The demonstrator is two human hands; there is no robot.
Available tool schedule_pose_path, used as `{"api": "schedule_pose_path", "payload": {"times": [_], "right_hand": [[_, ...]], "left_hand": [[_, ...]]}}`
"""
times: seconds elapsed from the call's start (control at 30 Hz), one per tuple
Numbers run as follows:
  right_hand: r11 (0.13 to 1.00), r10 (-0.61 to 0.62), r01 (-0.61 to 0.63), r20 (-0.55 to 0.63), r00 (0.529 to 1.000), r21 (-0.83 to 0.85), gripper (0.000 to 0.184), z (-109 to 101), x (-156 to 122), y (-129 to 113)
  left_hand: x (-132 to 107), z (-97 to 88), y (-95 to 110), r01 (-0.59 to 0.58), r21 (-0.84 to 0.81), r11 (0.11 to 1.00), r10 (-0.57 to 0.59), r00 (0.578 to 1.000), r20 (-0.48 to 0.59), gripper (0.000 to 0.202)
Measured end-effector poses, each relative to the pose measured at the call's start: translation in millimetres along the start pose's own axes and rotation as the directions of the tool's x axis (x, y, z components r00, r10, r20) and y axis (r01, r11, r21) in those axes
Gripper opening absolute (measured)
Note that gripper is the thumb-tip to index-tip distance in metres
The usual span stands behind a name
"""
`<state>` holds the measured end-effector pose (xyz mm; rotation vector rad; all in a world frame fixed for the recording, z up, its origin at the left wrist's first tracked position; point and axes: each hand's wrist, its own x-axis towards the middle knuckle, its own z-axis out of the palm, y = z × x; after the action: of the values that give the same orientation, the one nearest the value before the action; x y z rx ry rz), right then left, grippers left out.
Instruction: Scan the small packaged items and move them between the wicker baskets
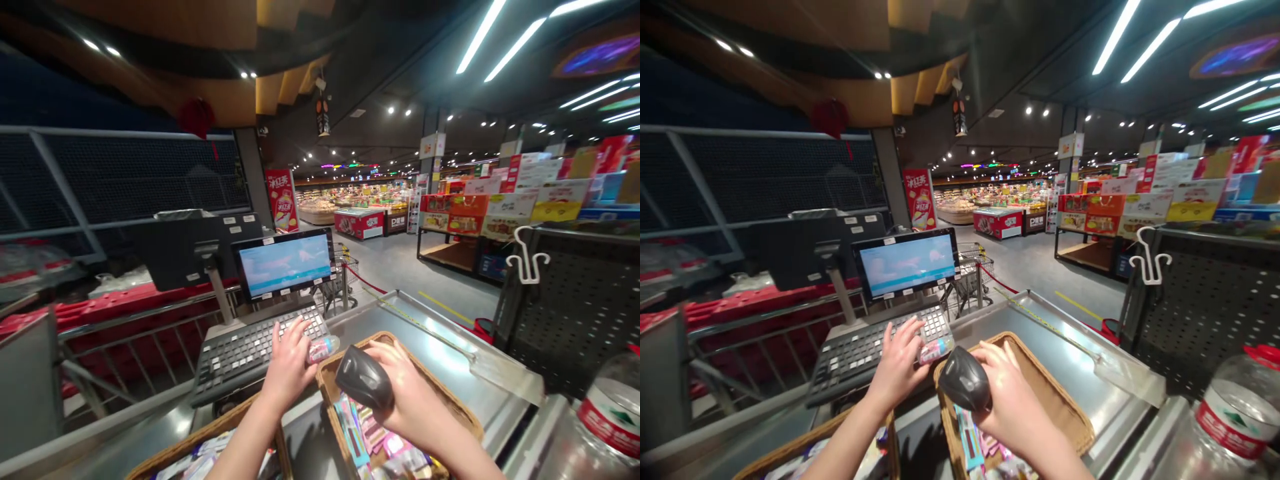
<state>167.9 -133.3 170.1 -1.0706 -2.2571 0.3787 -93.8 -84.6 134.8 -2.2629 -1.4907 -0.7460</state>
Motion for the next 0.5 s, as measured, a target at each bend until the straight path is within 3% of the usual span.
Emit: {"api": "schedule_pose_path", "payload": {"times": [0.2, 0.5], "right_hand": [[0.999, -0.043, 0.043, 0.034, 0.998, -0.001, 0.048, 16.0, 5.2, -25.3], [0.994, -0.107, 0.107, 0.029, 0.994, 0.017, 0.055, 27.9, 1.3, -47.0]], "left_hand": [[-22.1, -29.4, -18.6, 0.045, 0.056, 0.997, -0.044, 0.998, -0.034, 0.016], [-42.1, -56.2, -30.5, 0.062, 0.101, 0.993, -0.056, 0.996, -0.066, 0.017]]}}
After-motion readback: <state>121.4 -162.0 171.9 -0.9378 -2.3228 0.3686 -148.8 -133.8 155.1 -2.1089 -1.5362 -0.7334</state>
